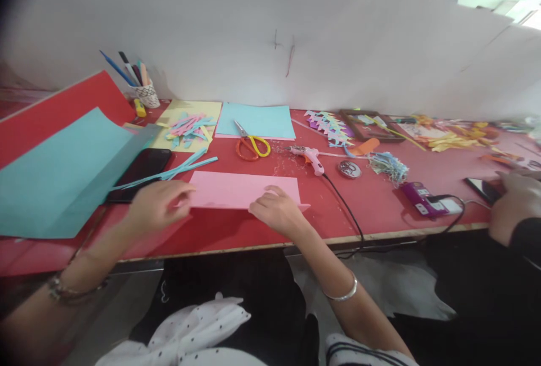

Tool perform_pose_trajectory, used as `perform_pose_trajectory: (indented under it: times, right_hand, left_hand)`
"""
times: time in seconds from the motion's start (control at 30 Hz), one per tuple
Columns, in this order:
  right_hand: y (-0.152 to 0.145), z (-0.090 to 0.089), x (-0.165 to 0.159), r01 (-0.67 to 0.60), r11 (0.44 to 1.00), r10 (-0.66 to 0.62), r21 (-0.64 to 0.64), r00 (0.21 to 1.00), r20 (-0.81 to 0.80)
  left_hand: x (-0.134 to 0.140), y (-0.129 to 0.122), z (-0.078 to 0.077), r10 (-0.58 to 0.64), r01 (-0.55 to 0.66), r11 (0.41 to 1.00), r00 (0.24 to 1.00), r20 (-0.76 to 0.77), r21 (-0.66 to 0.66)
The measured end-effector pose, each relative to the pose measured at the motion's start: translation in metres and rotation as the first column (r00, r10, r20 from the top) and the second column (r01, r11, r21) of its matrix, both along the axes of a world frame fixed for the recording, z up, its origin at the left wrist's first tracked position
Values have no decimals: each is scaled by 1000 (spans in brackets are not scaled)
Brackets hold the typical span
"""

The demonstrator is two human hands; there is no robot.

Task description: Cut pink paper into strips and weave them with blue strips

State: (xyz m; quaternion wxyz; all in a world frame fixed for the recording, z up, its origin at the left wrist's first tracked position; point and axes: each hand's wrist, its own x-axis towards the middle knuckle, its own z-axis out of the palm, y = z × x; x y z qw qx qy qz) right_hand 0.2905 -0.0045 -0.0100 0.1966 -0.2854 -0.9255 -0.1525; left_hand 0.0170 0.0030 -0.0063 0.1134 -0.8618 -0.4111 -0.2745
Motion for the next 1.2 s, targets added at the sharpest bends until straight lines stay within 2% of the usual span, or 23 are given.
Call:
perform_pose_trajectory:
  times: [0.07, 0.17, 0.27, 0.4, 0.47, 0.53, 0.67, 0.77, 0.87, 0.97, 1.1, 1.2]
  right_hand:
    - [-2, -5, -3, -7, 1000, 8, -9, 999, 43]
    - [-2, -6, -3, 53, 994, -41, -100, 992, 118]
    - [2, -2, -2, 171, 953, -122, -251, 972, 200]
    - [13, 7, -3, 314, 839, -206, -445, 939, 275]
    - [20, 11, -5, 377, 781, -245, -498, 919, 310]
    - [27, 14, -6, 426, 750, -267, -506, 895, 357]
    - [34, 15, -7, 466, 791, -309, -396, 863, 399]
    - [33, 8, -12, 450, 820, -322, -355, 874, 364]
    - [25, -7, -27, 426, 808, -338, -407, 901, 272]
    - [12, -22, -50, 347, 803, -291, -485, 938, 190]
    - [0, -31, -63, 380, 766, -343, -519, 924, 172]
    - [-3, -31, -45, 455, 731, -423, -509, 887, 186]
  left_hand:
    - [23, -2, 3, -114, 86, 973, 986, -124, -215]
    - [43, 0, 4, -182, 33, 864, 951, -249, -503]
    - [47, 10, 4, -218, 3, 783, 938, -270, -622]
    - [45, 26, 7, -241, -3, 769, 925, -295, -639]
    - [45, 32, 7, -235, -22, 772, 919, -317, -635]
    - [44, 35, 6, -202, -46, 788, 922, -329, -614]
    - [41, 31, -4, -131, -89, 824, 931, -342, -560]
    - [37, 23, -19, -109, -68, 861, 943, -314, -504]
    - [36, 16, -37, -105, -12, 900, 964, -243, -436]
    - [36, 13, -49, -93, -17, 909, 966, -243, -416]
    - [32, 13, -51, -77, -46, 900, 962, -261, -433]
    - [22, 14, -51, -92, -33, 899, 960, -263, -437]
